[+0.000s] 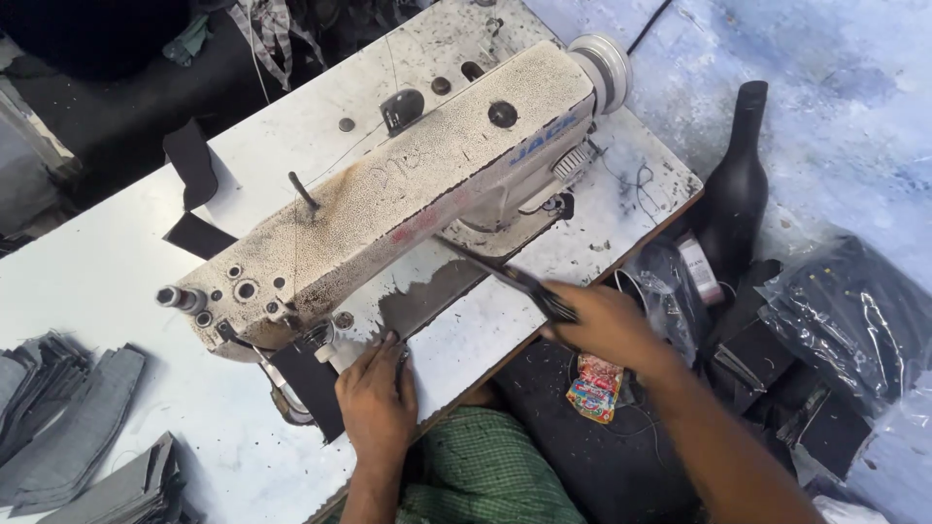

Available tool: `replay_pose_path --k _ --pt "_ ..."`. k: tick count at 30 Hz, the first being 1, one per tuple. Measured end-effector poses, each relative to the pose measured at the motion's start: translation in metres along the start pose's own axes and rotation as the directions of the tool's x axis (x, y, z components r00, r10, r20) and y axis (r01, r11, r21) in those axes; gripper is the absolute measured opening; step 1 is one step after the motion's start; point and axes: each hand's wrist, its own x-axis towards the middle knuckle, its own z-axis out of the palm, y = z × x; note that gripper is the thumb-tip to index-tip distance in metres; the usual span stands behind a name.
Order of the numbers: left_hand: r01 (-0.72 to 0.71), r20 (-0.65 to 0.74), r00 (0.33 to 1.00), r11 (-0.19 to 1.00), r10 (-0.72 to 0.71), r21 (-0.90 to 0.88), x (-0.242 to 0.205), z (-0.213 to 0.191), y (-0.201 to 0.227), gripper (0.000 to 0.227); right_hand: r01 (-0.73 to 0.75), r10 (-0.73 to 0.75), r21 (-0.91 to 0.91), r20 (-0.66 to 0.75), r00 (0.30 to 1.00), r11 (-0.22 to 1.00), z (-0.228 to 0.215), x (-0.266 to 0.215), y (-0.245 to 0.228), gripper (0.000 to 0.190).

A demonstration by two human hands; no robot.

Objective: Stitching small fabric components using an industrial sewing machine in a manufacturing setting.

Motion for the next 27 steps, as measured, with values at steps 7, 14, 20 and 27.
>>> replay_pose_path --k 7,14,20,27 --pt "0.008 0.016 1.0 1.0 -0.008 -0.01 0.001 0.001 -0.002 0.027 0.254 -0.272 -0.1 -0.301 0.914 0.962 0.055 0.042 0.023 0.055" --pt "0.027 0.019 0.999 1.0 -0.027 -0.013 0.0 0.001 -0.001 0.024 0.155 -0.062 0.15 -0.495 0.867 0.976 0.03 0.09 0.071 0.028" --pt "0.023 0.003 1.0 1.0 -0.023 -0.01 0.001 0.0 -0.003 0.024 0.019 -0.043 -0.045 -0.601 0.798 0.999 0.03 0.136 0.077 0.027" --pt "0.03 0.01 1.0 0.999 -0.03 -0.035 -0.001 -0.001 -0.004 0.027 0.135 0.077 0.263 -0.661 0.746 0.955 0.036 0.129 0.092 0.024"
